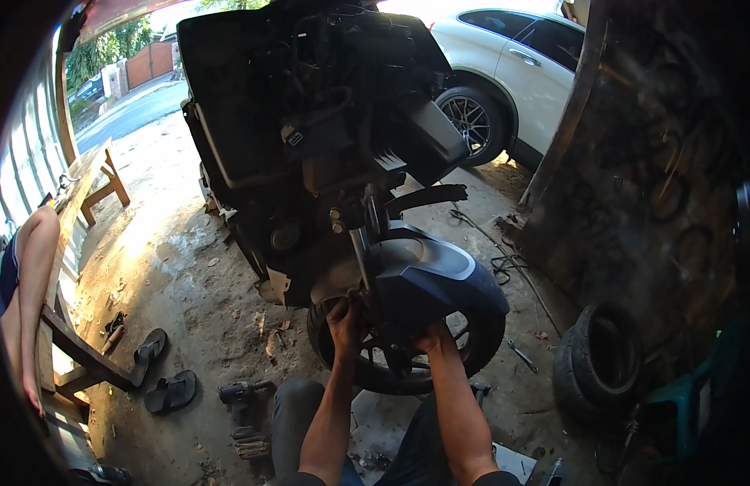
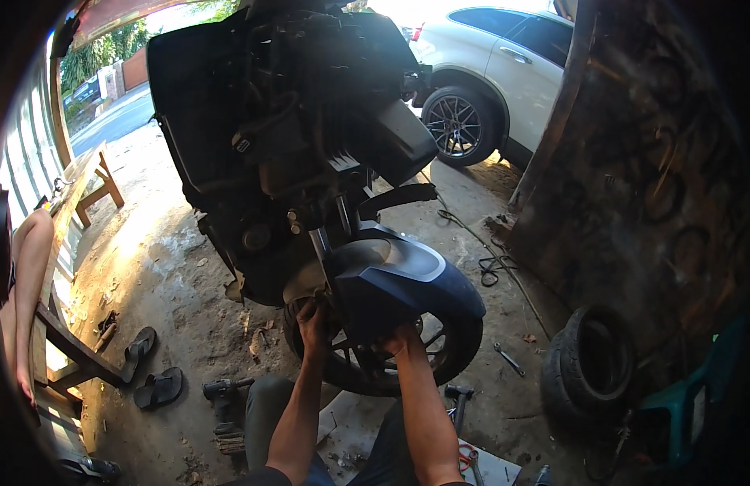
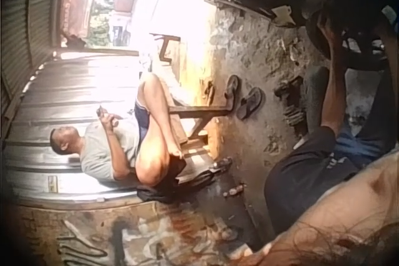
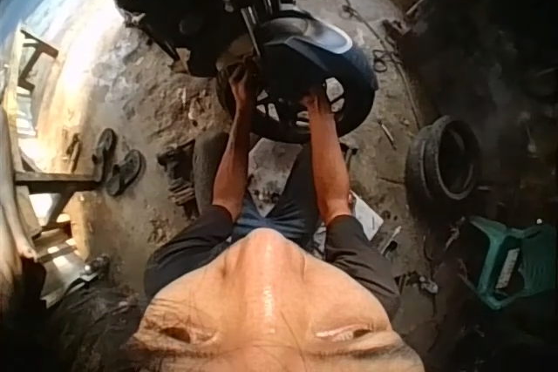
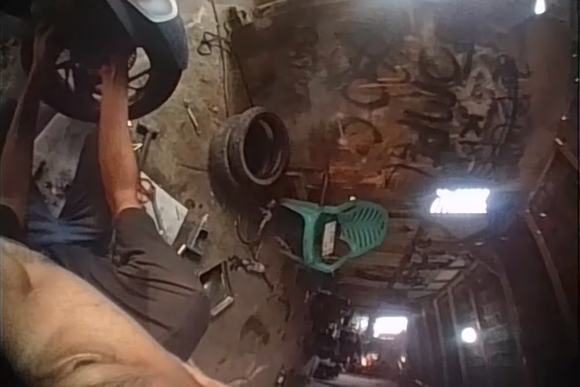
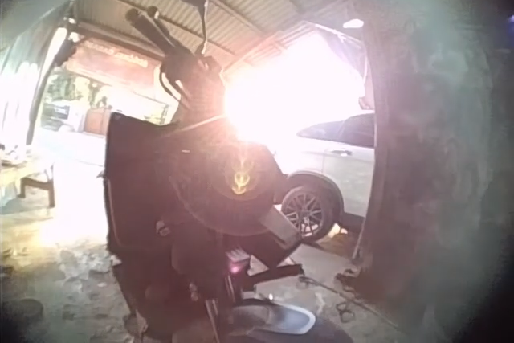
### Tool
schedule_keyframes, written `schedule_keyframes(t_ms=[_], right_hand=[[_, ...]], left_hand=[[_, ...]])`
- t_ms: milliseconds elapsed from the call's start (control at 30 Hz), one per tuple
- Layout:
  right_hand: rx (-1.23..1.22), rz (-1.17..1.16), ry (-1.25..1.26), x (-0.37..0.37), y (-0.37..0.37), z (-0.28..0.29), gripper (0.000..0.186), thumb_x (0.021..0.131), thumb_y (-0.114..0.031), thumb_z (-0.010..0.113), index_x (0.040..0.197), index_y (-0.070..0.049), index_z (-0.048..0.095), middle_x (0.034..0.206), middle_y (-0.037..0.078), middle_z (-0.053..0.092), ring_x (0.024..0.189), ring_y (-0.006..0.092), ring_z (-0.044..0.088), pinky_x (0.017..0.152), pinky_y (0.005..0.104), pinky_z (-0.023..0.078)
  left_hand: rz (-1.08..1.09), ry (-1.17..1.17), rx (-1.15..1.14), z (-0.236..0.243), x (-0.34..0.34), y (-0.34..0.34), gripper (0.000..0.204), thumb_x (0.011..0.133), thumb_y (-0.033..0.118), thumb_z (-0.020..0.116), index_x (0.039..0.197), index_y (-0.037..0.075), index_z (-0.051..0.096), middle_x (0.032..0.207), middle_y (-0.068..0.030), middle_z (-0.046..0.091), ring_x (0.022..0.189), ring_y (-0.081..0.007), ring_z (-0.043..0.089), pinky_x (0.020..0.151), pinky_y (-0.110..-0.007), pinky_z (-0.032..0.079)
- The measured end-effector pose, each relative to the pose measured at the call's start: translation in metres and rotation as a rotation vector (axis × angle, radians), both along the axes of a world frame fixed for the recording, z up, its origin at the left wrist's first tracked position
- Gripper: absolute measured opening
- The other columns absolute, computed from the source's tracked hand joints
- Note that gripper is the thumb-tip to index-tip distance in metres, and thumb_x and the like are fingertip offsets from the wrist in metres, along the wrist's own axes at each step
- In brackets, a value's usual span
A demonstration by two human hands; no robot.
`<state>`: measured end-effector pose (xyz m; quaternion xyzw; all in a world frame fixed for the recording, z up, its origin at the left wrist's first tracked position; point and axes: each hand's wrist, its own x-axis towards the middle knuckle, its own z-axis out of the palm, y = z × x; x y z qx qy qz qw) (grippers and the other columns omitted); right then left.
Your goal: Assembling the front fender and internal components of a motorcycle wheel assembly.
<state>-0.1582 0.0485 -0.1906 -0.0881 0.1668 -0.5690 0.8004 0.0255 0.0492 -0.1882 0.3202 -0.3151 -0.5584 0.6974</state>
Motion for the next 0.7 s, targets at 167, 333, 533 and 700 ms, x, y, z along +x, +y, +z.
schedule_keyframes(t_ms=[167,333,533,700], right_hand=[[-0.044,0.096,-0.117,-0.005,-0.002,-0.007,0.039,0.098,-0.037,0.048,0.119,-0.007,0.06,0.113,0.009,0.067,0.101,0.0237,0.066,0.087,0.0415,0.056],[-0.152,0.218,-0.215,-0.006,-0.008,-0.011,0.039,0.098,-0.037,0.049,0.12,-0.007,0.06,0.114,0.009,0.067,0.101,0.0237,0.066,0.087,0.0415,0.056],[-0.11,0.082,-0.034,0.002,0.0,0.002,0.039,0.097,-0.036,0.051,0.12,-0.007,0.06,0.116,0.009,0.066,0.103,0.0232,0.065,0.088,0.0415,0.056],[-0.147,0.086,-0.089,0.008,0.007,0.012,0.038,0.097,-0.035,0.051,0.121,-0.007,0.06,0.116,0.009,0.066,0.104,0.0229,0.065,0.089,0.0414,0.055]], left_hand=[[0.022,0.035,-0.032,0.003,-0.008,-0.001,0.028,0.097,0.024,0.059,0.076,0.005,0.06,0.058,0.0024,0.054,0.046,-0.0034,0.046,0.04,-0.021,0.032],[0.103,-0.058,-0.076,-0.008,-0.009,-0.006,0.026,0.099,0.025,0.055,0.082,0.007,0.059,0.058,0.0042,0.048,0.046,-0.0039,0.043,0.041,-0.021,0.032],[0.203,-0.137,-0.147,-0.002,-0.014,-0.002,0.017,0.097,0.017,0.055,0.087,0.005,0.059,0.06,0.0051,0.049,0.049,-0.0029,0.043,0.043,-0.021,0.033],[0.24,-0.135,-0.191,-0.013,-0.015,-0.006,0.014,0.096,0.015,0.054,0.088,0.005,0.058,0.058,0.0058,0.047,0.047,-0.0022,0.041,0.041,-0.021,0.032]])
